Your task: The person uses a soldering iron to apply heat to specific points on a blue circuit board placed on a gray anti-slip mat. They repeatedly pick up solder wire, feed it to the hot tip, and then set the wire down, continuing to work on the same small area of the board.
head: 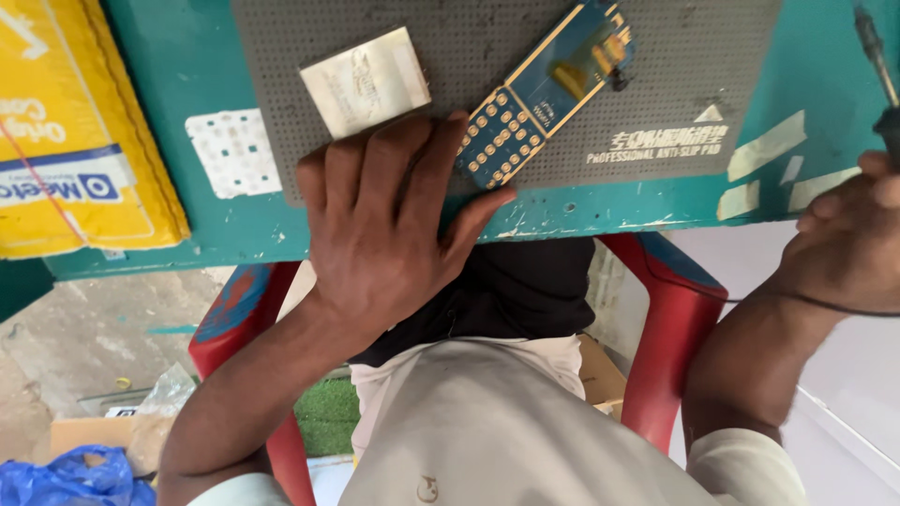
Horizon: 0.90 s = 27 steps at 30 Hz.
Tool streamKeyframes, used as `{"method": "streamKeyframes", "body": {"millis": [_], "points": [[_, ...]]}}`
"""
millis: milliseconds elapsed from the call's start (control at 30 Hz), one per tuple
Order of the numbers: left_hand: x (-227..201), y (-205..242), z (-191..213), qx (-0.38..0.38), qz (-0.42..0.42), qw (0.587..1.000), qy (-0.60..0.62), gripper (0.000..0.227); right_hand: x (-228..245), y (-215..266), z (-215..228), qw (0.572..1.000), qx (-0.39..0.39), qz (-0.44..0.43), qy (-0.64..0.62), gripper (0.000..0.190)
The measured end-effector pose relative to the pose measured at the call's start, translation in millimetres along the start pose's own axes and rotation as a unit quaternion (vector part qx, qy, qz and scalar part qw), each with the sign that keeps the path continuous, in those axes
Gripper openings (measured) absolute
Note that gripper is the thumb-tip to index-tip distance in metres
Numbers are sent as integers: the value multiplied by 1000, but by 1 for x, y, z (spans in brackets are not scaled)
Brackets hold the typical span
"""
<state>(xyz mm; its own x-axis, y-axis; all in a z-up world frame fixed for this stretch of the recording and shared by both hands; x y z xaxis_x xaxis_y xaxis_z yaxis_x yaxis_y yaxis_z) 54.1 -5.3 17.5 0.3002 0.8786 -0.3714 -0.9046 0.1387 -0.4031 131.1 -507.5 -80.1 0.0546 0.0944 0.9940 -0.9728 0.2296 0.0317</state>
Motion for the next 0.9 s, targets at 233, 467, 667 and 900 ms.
{"method": "streamKeyframes", "body": {"millis": [233, 467, 667, 900], "points": [[-1, 1, 2, 3, -6, 1000, -2, 58, 17, -4, -28, 933, -64, 90, 344, 31], [0, 3, -2, 2, -1, 1000, 1, 59, 37, 3, -65, 979, -70, 21, 190, 31], [1, 8, -3, -5, -1, 1000, 6, 57, 41, 3, -74, 992, -47, 35, 108, 33], [1, 8, -4, 2, 2, 1000, 5, 58, 34, 7, -61, 999, -26, 33, 16, 36]]}}
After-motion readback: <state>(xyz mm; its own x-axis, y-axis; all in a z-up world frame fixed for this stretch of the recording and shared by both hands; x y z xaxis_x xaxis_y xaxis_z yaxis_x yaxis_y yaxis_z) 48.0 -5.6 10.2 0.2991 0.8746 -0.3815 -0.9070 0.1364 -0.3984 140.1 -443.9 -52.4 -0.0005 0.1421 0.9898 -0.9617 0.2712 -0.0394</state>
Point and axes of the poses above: each hand's wrist, its own y-axis away from the middle knuckle, its own z-axis out of the back of the hand, x = y × z, the point moved 7 cm from there along -y, towards the middle knuckle, and after that the axes turned 9 degrees about -z, right-handed, at the moved point
